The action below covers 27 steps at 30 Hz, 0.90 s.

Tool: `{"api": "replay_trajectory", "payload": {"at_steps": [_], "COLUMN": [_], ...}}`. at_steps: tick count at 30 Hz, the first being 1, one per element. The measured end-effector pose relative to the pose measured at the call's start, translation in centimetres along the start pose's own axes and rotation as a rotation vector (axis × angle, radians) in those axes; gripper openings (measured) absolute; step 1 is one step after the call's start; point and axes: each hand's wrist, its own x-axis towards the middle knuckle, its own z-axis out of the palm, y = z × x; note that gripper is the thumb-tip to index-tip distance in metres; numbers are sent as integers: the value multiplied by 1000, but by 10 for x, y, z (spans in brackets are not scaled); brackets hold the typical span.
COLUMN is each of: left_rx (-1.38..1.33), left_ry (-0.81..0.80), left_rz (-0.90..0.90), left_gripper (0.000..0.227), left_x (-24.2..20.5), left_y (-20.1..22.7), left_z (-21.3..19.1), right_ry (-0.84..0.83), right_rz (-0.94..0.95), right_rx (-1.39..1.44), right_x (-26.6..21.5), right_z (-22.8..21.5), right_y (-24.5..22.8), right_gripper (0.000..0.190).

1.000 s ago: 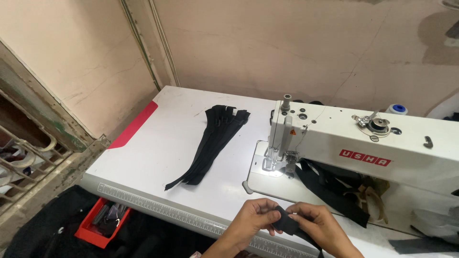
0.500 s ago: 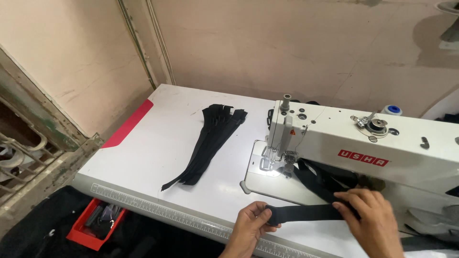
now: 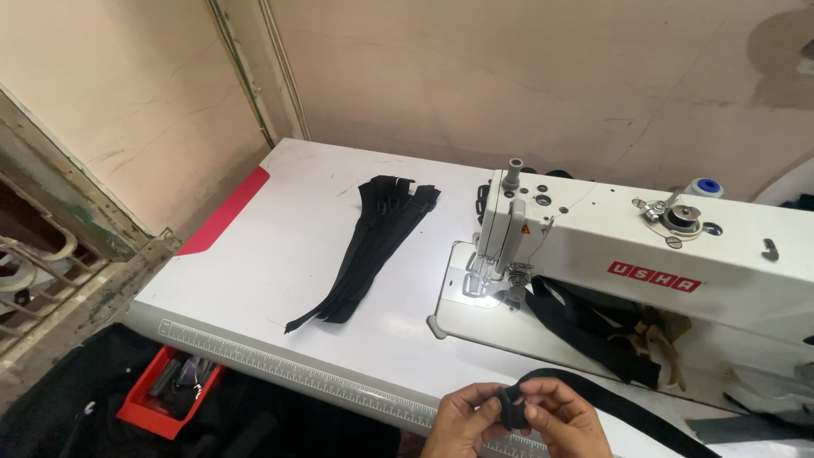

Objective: Sewing black fabric straps using an industrial sewing machine.

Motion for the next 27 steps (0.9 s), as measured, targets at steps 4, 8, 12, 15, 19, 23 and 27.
{"api": "replay_trajectory", "payload": {"at_steps": [4, 8, 12, 15, 19, 23, 27], "left_rx": [12, 117, 180, 187, 191, 343, 277], "left_ry": [-20, -12, -52, -64, -53, 23, 74], "left_rz": [33, 108, 207, 231, 281, 420, 429], "left_gripper": [31, 29, 29, 27, 20, 17, 18], "left_x": [-1, 0, 2, 0, 2, 1, -1], "left_y": [1, 3, 0, 1, -11, -21, -17], "left_z": [7, 7, 2, 1, -6, -12, 3], "right_ry": [17, 98, 129, 88, 170, 151, 124], "right_rz": [-236, -294, -321, -311, -157, -206, -261], "right_rx": [-106, -419, -545, -489, -515, -564, -644], "right_x": [0, -17, -25, -25, -24, -23, -17], "right_z": [-9, 16, 31, 30, 30, 36, 36], "right_y": [15, -1, -12, -12, -14, -13, -8], "right_gripper": [19, 20, 30, 22, 21, 21, 21]}}
